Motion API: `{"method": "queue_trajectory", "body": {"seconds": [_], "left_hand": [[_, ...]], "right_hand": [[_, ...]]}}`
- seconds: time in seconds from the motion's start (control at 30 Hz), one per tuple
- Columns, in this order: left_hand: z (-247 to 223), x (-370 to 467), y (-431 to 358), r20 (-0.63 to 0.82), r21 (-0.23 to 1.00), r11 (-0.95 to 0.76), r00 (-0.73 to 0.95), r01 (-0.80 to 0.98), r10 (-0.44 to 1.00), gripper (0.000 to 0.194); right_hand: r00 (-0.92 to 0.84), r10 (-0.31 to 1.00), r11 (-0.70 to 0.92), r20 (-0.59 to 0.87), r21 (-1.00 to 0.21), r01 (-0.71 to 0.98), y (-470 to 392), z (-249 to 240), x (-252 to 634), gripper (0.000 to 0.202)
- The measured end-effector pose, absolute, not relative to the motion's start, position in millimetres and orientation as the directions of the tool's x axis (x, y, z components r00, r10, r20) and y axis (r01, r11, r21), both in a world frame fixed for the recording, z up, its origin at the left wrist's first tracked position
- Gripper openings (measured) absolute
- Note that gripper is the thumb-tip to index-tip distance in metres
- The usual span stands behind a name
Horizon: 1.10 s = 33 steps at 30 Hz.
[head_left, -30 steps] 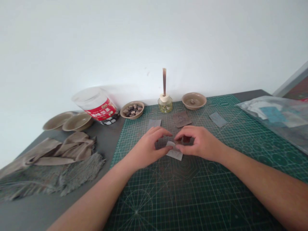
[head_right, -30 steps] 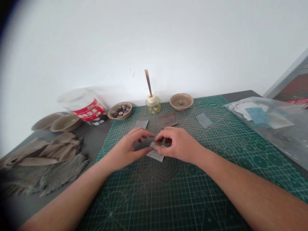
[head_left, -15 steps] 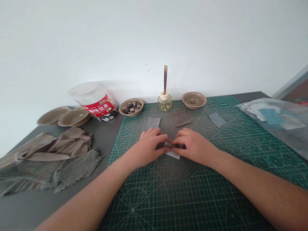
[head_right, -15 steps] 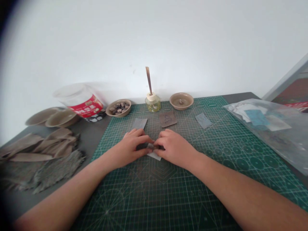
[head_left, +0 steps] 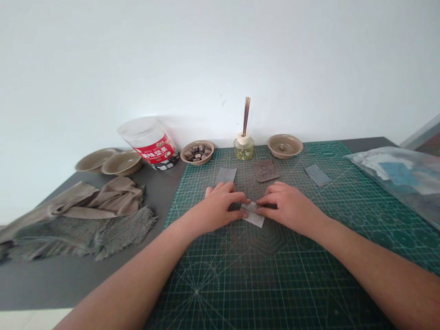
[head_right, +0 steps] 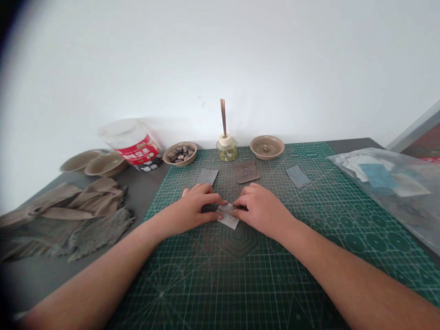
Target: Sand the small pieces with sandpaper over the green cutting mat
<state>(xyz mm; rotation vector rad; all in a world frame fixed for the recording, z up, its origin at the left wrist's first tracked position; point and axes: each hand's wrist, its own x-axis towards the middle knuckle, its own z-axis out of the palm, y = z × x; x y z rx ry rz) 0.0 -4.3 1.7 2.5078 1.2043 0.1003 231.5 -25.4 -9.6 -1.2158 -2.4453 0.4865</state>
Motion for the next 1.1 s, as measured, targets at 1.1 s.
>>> {"method": "queue_trajectory", "body": {"seconds": [1.1], "left_hand": [[10.4, -1.3, -5.8, -0.09, 0.4, -0.616, 0.698, 0.679, 0.711, 0.035]], "right_hand": [[-0.437, 0.853, 0.512, 0.286, -0.628, 0.587, -23.0, -1.8, 240.9, 0.015]]}}
